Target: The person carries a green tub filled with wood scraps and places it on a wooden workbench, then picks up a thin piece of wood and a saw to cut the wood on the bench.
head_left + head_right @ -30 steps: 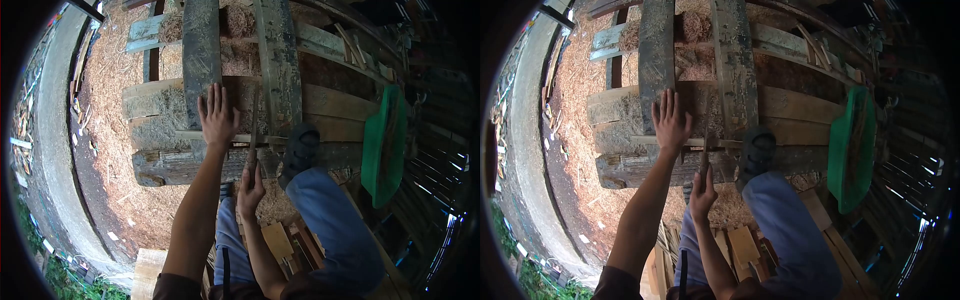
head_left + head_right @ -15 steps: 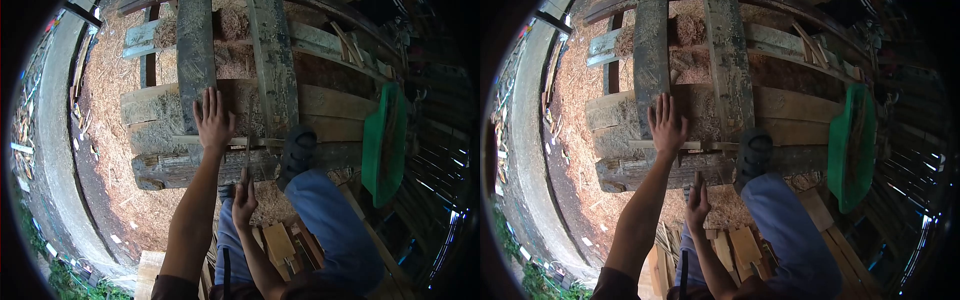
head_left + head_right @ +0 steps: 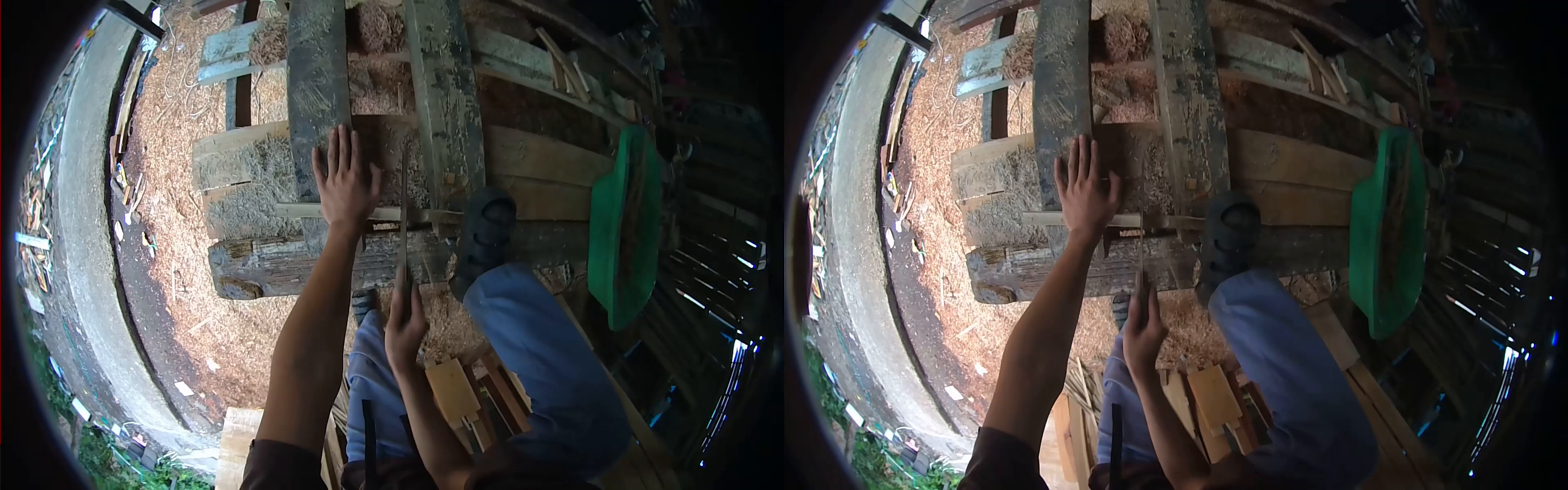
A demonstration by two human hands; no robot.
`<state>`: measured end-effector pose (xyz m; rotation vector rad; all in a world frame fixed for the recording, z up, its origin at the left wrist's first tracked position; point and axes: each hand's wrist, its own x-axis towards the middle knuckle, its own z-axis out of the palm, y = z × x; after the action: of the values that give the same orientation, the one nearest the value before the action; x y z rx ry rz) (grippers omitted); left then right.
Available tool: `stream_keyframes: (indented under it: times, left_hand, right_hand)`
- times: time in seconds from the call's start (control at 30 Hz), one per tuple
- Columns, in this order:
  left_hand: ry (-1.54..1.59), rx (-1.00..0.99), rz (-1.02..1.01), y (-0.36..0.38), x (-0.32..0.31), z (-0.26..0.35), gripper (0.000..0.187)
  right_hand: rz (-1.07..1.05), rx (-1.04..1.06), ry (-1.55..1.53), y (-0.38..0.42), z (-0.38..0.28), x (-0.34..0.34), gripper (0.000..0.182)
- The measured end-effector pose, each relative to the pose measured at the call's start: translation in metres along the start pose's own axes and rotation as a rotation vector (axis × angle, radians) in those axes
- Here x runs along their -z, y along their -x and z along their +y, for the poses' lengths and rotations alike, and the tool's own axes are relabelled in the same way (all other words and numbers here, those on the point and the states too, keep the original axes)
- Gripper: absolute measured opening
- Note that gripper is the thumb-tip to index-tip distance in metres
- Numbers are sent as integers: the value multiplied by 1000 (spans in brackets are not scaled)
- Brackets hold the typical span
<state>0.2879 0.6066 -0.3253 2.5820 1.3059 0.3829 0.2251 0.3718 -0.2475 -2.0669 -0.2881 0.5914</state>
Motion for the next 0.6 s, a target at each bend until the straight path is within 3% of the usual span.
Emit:
stream_keyframes:
  times: [0.03,0.07,0.1,0.17,0.2,0.27,0.3,0.33,0.37,0.43,0.47,0.6]
  left_hand:
    - [4,4,-5,1,0,-1,68]
    - [9,13,16,1,1,-1,68]
    - [15,17,7,0,2,-1,66]
    - [28,20,-5,1,3,0,65]
    - [54,-7,2,0,3,0,61]
    - [79,-15,24,9,7,-5,58]
    - [99,-176,29,15,6,-11,56]
    - [120,-344,26,23,6,-13,54]
    - [122,-346,33,37,5,-13,54]
    - [257,-295,-73,67,9,-12,45]
    - [251,-301,-71,75,11,-12,45]
    - [293,-268,-38,76,20,-14,27]
  right_hand:
    - [41,153,56,23,12,7,43]
    - [-11,-42,-133,48,26,14,44]
    - [-13,-19,-133,43,15,19,44]
    - [-45,-180,-42,44,-19,35,44]
    - [-12,-33,-31,41,-8,30,44]
    - [-25,-85,28,46,13,33,42]
    - [-31,-131,71,39,16,34,41]
    - [24,-15,60,36,4,37,41]
    - [27,-9,60,32,-9,45,41]
    - [-102,-202,-34,25,-28,59,42]
    - [-70,-117,-62,24,-27,58,42]
    - [-69,-98,-5,25,-20,63,40]
